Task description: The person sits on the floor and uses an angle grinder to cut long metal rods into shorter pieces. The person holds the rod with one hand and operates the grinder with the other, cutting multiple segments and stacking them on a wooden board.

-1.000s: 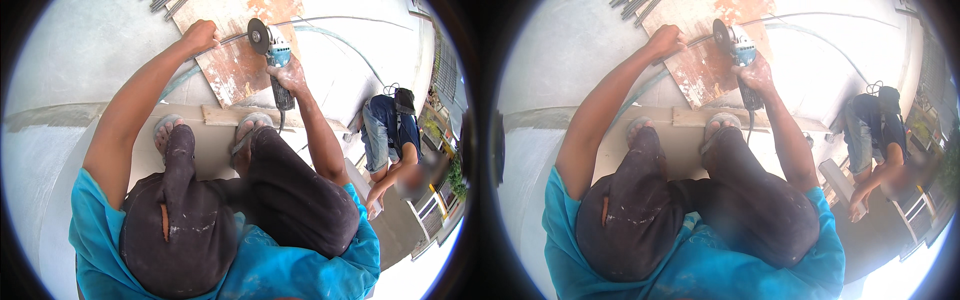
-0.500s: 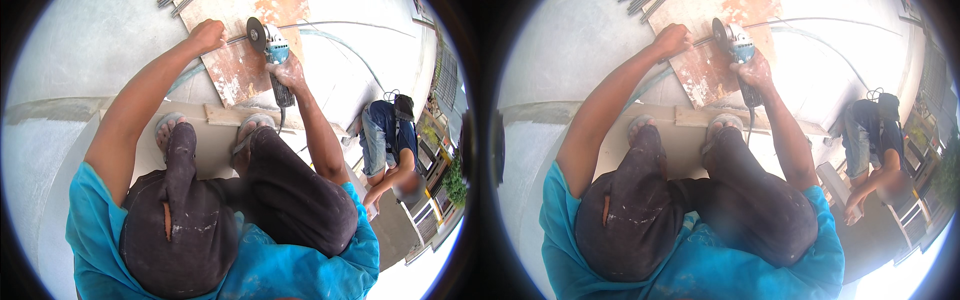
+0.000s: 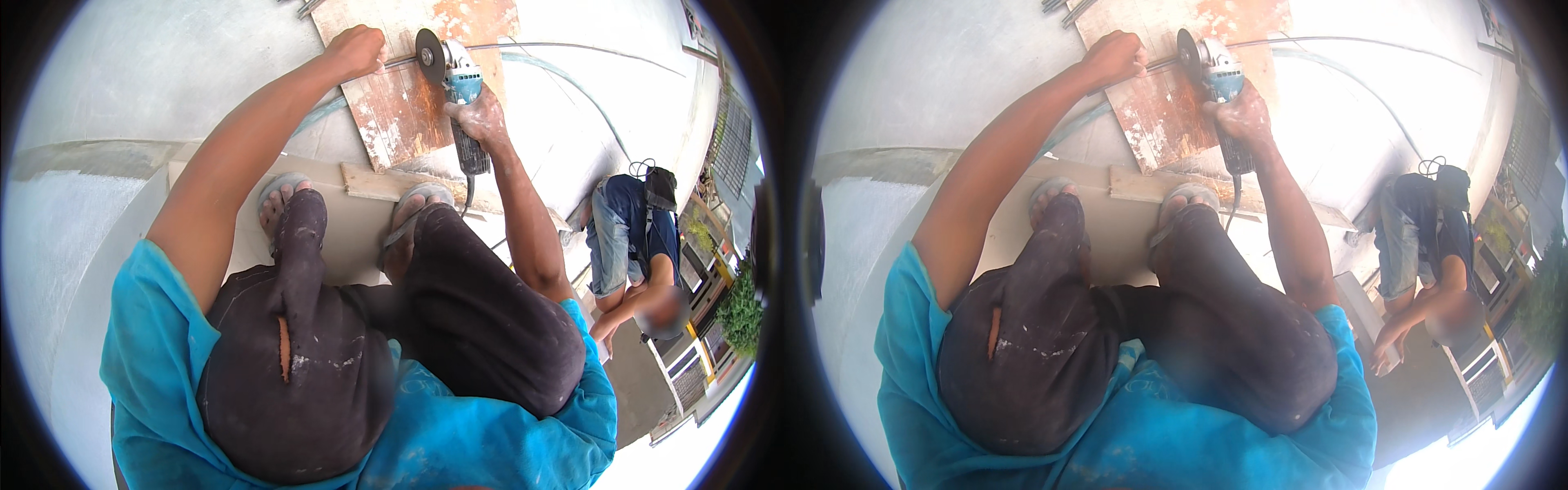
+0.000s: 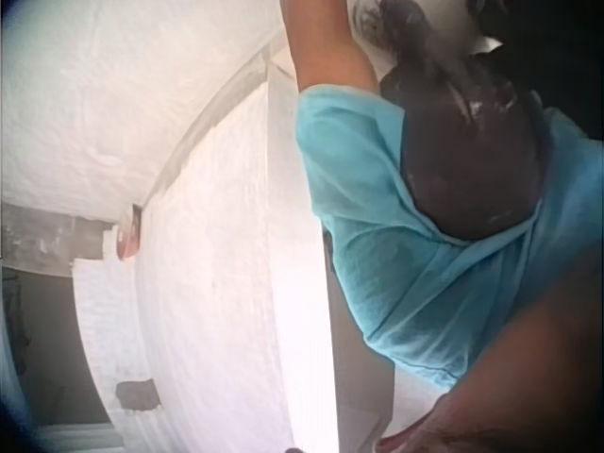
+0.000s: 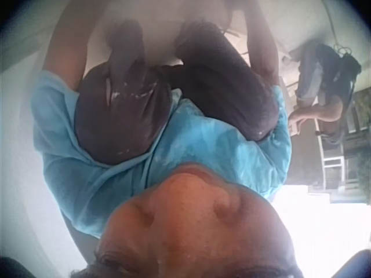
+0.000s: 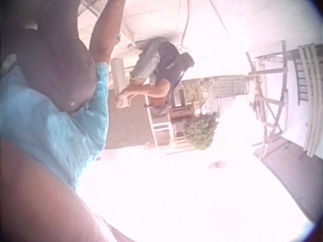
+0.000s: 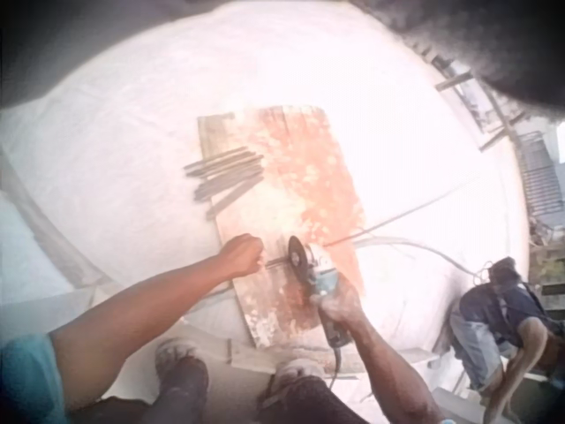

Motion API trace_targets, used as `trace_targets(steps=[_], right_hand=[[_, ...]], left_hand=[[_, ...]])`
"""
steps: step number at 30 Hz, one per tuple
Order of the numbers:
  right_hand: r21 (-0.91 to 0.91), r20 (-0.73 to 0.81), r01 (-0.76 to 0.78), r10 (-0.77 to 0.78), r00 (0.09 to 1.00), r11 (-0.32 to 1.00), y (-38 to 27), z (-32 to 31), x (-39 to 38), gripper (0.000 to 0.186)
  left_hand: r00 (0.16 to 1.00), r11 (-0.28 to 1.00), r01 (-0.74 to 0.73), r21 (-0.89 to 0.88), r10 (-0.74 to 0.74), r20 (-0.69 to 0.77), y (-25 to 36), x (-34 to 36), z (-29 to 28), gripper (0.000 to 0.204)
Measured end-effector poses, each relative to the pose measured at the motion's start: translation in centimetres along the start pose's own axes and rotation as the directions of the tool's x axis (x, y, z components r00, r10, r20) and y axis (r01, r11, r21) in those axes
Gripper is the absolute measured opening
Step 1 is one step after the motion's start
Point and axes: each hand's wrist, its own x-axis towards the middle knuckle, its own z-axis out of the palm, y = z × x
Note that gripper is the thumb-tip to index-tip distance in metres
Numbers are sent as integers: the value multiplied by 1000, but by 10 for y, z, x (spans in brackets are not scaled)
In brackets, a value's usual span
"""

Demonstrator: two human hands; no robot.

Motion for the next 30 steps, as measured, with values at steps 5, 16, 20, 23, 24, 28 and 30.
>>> trace_targets(steps=[5, 16, 20, 23, 24, 28, 30], right_hand=[[55, 42, -9, 7, 999, 998, 16, 3, -1, 65], [87, -66, 8, -3, 998, 996, 35, -4, -21, 55], [93, -20, -63, 65, 998, 994, 16, -10, -21, 60], [111, -18, -19, 21, 1000, 994, 19, -6, -11, 60], [109, -13, -4, 6, 1000, 994, 17, -5, -9, 60], [66, -10, -10, 11, 1000, 998, 16, -2, -4, 63], [52, 5, -1, 1, 1000, 999, 21, 1, 6, 64]], left_hand=[[1000, 999, 15, 51, -16, 19, 2, 2, -2, 27], [977, 981, 65, 185, -25, -211, -8, 7, -21, 14], [990, 982, 51, 183, -26, -137, 19, -18, 3, 10], [996, 982, 78, 171, -70, -52, 21, -23, 9, 14], [997, 981, 71, 180, -63, -52, 20, -24, 10, 15], [998, 959, 27, 281, -9, -63, 27, -28, 9, 15], [999, 950, 15, 313, 2, -54, 26, -24, 10, 16]])
